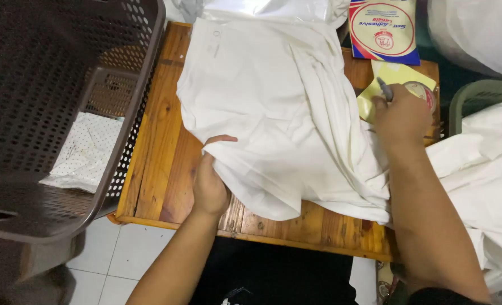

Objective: Writing on a yellow label and folding a white garment to tuck the label inside.

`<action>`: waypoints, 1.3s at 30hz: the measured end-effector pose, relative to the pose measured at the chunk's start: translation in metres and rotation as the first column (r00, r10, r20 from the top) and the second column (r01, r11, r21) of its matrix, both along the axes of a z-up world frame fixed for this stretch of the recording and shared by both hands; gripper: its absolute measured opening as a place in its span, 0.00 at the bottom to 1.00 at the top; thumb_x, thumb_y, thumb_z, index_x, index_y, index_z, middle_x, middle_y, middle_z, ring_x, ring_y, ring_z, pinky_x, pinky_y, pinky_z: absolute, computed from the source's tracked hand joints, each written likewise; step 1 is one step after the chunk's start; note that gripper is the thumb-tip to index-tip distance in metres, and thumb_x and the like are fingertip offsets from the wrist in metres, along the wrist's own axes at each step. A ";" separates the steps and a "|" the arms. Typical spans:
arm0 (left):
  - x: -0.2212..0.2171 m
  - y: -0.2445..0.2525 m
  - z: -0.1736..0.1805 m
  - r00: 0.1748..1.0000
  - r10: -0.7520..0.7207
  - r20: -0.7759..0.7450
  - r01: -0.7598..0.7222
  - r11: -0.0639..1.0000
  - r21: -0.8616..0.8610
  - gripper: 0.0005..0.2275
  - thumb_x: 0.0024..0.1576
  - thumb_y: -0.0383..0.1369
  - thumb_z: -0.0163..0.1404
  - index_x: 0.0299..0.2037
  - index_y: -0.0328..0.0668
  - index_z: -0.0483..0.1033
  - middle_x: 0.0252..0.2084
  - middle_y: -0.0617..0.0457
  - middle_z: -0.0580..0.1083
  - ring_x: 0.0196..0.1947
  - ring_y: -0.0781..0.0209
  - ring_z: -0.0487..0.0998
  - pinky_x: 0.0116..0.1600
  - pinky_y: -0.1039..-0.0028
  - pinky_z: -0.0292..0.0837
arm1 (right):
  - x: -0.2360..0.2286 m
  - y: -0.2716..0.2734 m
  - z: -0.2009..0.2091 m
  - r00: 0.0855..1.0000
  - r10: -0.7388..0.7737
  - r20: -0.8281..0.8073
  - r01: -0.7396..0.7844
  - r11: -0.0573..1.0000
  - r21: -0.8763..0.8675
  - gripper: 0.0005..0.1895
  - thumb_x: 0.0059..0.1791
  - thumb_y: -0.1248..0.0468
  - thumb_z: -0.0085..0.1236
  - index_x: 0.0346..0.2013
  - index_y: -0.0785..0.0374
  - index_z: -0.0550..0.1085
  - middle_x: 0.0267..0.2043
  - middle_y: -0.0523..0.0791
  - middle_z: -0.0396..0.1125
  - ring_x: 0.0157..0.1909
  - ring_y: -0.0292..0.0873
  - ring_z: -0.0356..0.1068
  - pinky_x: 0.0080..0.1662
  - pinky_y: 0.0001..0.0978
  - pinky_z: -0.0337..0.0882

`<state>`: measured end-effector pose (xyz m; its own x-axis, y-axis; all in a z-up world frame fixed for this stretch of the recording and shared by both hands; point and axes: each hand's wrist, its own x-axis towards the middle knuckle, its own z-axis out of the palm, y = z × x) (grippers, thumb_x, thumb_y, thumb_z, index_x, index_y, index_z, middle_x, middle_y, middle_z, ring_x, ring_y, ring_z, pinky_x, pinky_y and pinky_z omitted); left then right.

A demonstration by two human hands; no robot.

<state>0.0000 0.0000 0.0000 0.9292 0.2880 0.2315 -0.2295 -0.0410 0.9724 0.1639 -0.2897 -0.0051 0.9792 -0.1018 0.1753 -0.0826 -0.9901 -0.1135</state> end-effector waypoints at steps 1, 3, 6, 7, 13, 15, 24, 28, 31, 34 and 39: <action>-0.005 0.002 0.006 1.000 0.001 -0.001 -0.001 1.000 -0.001 0.11 0.53 0.27 0.32 0.41 0.38 0.66 0.43 0.49 0.65 0.47 0.58 0.64 0.54 0.74 0.56 | 0.001 -0.007 0.000 1.000 0.001 -0.001 -0.001 1.000 -0.001 0.12 0.45 0.54 0.49 0.35 0.58 0.71 0.27 0.53 0.67 0.31 0.61 0.64 0.29 0.51 0.61; -0.017 0.007 0.019 0.908 0.085 -0.411 -0.092 0.996 0.003 0.14 0.48 0.31 0.32 0.38 0.43 0.71 0.43 0.55 0.69 0.47 0.65 0.66 0.51 0.81 0.56 | 0.004 -0.021 -0.001 0.960 0.102 0.262 -0.142 0.980 0.138 0.11 0.43 0.56 0.58 0.36 0.57 0.74 0.31 0.42 0.69 0.31 0.50 0.66 0.35 0.37 0.62; -0.041 0.014 0.013 0.896 0.034 -0.443 -0.038 0.999 -0.001 0.13 0.47 0.28 0.40 0.42 0.42 0.68 0.43 0.56 0.70 0.46 0.67 0.68 0.51 0.80 0.58 | -0.016 -0.018 0.030 0.873 0.239 0.426 -0.338 0.925 0.173 0.09 0.47 0.64 0.63 0.38 0.65 0.74 0.31 0.44 0.68 0.30 0.43 0.65 0.36 0.32 0.64; -0.047 0.014 0.019 0.894 0.037 -0.446 -0.042 0.999 -0.002 0.13 0.47 0.28 0.40 0.42 0.42 0.68 0.43 0.56 0.70 0.46 0.67 0.68 0.51 0.80 0.58 | -0.024 -0.013 0.041 0.873 0.243 0.423 -0.341 0.924 0.173 0.09 0.47 0.64 0.63 0.38 0.65 0.74 0.31 0.44 0.68 0.30 0.43 0.65 0.36 0.32 0.64; -0.073 0.011 0.030 0.786 -0.068 -0.615 0.335 0.883 0.330 0.20 0.48 0.30 0.39 0.53 0.48 0.60 0.33 0.54 0.73 0.17 0.64 0.66 0.32 0.73 0.66 | -0.094 0.045 0.099 0.876 0.325 0.358 -0.473 0.727 0.498 0.11 0.54 0.74 0.56 0.50 0.70 0.69 0.41 0.50 0.62 0.45 0.40 0.62 0.47 0.27 0.63; -0.079 0.008 0.023 0.903 -0.015 -0.429 0.260 0.815 0.518 0.24 0.47 0.32 0.45 0.55 0.38 0.56 0.40 0.45 0.58 0.21 0.60 0.68 0.37 0.69 0.68 | -0.128 0.076 0.111 0.777 0.475 0.414 -0.600 0.758 0.257 0.13 0.51 0.73 0.61 0.49 0.75 0.72 0.46 0.55 0.68 0.43 0.43 0.67 0.44 0.29 0.65; -0.068 0.022 0.021 0.934 -0.144 -0.327 0.067 0.969 -0.236 0.15 0.46 0.28 0.50 0.43 0.38 0.65 0.39 0.50 0.73 0.39 0.67 0.73 0.44 0.81 0.67 | -0.186 0.171 0.057 0.784 0.615 -0.087 -0.444 0.653 0.614 0.17 0.41 0.58 0.50 0.44 0.55 0.68 0.41 0.41 0.66 0.38 0.37 0.68 0.40 0.25 0.65; -0.069 0.039 0.020 0.832 -0.115 -0.543 -0.112 0.924 -0.367 0.12 0.47 0.26 0.46 0.42 0.41 0.66 0.35 0.50 0.73 0.31 0.59 0.76 0.16 0.65 0.75 | -0.193 0.160 0.068 0.862 0.504 -0.053 -0.357 0.678 0.643 0.12 0.41 0.61 0.52 0.38 0.56 0.73 0.22 0.37 0.63 0.17 0.31 0.54 0.30 0.20 0.60; -0.072 0.063 0.011 0.927 0.103 -0.360 -0.156 0.981 -0.120 0.13 0.46 0.24 0.49 0.42 0.35 0.67 0.39 0.48 0.74 0.39 0.64 0.74 0.45 0.79 0.71 | -0.195 0.150 0.059 0.819 0.504 0.273 -0.573 0.700 0.425 0.08 0.44 0.67 0.53 0.37 0.66 0.71 0.28 0.44 0.62 0.21 0.34 0.54 0.30 0.21 0.56; -0.076 0.084 0.015 0.888 0.276 -0.368 -0.237 0.960 0.148 0.17 0.47 0.26 0.48 0.49 0.41 0.64 0.28 0.54 0.69 0.34 0.67 0.70 0.54 0.79 0.61 | -0.184 0.144 0.044 0.921 0.390 0.015 -0.383 0.896 0.222 0.35 0.30 0.47 0.61 0.48 0.54 0.66 0.52 0.45 0.57 0.38 0.42 0.66 0.25 0.39 0.67; -0.083 0.099 -0.001 0.922 0.305 -0.237 -0.133 0.827 0.546 0.10 0.50 0.30 0.44 0.42 0.42 0.69 0.45 0.48 0.70 0.59 0.50 0.57 0.59 0.67 0.51 | -0.160 0.141 0.048 0.809 0.259 -0.528 -0.253 0.964 0.084 0.33 0.39 0.53 0.48 0.58 0.43 0.56 0.49 0.46 0.58 0.43 0.48 0.64 0.37 0.43 0.67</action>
